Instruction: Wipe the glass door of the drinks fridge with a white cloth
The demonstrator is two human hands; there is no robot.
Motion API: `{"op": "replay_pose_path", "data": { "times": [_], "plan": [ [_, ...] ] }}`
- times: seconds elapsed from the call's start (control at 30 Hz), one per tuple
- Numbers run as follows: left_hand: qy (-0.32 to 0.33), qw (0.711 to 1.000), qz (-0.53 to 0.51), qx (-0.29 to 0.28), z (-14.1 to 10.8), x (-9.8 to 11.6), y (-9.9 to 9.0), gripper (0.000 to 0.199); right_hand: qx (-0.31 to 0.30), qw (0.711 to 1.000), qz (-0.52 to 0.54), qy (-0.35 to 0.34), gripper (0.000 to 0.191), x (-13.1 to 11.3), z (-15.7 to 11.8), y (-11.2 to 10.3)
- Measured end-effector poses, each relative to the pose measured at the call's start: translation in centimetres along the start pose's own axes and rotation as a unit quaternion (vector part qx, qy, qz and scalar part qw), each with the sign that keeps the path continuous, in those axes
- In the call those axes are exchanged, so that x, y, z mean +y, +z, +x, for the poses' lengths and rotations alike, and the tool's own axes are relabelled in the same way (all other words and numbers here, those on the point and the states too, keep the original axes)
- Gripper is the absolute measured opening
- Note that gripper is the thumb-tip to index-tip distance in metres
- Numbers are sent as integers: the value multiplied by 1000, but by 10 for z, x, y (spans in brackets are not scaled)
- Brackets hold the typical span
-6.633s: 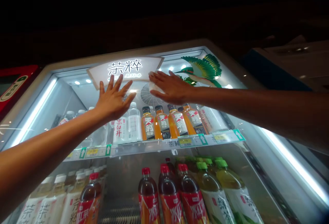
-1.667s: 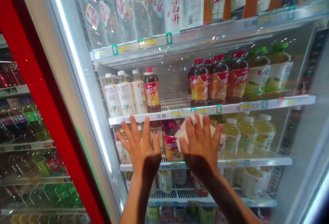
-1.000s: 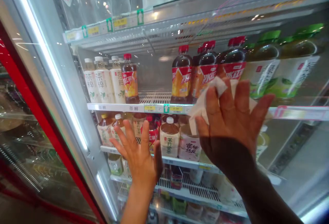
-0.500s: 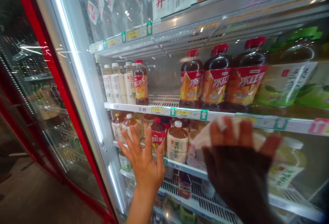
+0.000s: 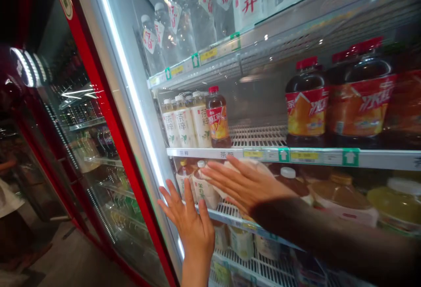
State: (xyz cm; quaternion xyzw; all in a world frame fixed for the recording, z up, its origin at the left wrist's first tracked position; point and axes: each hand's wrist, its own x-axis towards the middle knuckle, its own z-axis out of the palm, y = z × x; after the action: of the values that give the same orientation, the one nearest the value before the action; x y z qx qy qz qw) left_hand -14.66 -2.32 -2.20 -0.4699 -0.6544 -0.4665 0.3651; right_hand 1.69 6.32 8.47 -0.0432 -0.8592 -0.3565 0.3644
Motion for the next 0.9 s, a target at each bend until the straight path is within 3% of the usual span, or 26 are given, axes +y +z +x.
{"op": "replay_pose_path", "data": {
  "times": [0.17,0.3,0.37,0.5,0.6,0.73,0.83,0.9],
  "plan": [
    [3,999,-32,6,18,-41,11,78,-44,997,-53,24,72,21,77,-6],
    [19,999,-44,9,35,-61,14,79,-119,985,-38,-120,77,15,98,15],
    [28,998,-50,17,48,-66,15,80,-104,984,-49,-137,82,24,118,16],
    [47,997,-63,28,70,-73,14,81,-23,994,-69,-79,82,48,162,2],
    [68,995,-71,10,76,-85,13,78,-47,991,-47,-112,90,43,161,1],
    [149,986,-69,-6,86,-101,12,78,-86,980,-22,-176,87,51,166,-6],
    [146,986,-76,9,100,-101,11,77,-54,987,-81,-129,92,72,191,-23],
    [144,986,-82,16,107,-97,10,76,-42,987,-116,-98,98,77,193,-29]
  ]
}}
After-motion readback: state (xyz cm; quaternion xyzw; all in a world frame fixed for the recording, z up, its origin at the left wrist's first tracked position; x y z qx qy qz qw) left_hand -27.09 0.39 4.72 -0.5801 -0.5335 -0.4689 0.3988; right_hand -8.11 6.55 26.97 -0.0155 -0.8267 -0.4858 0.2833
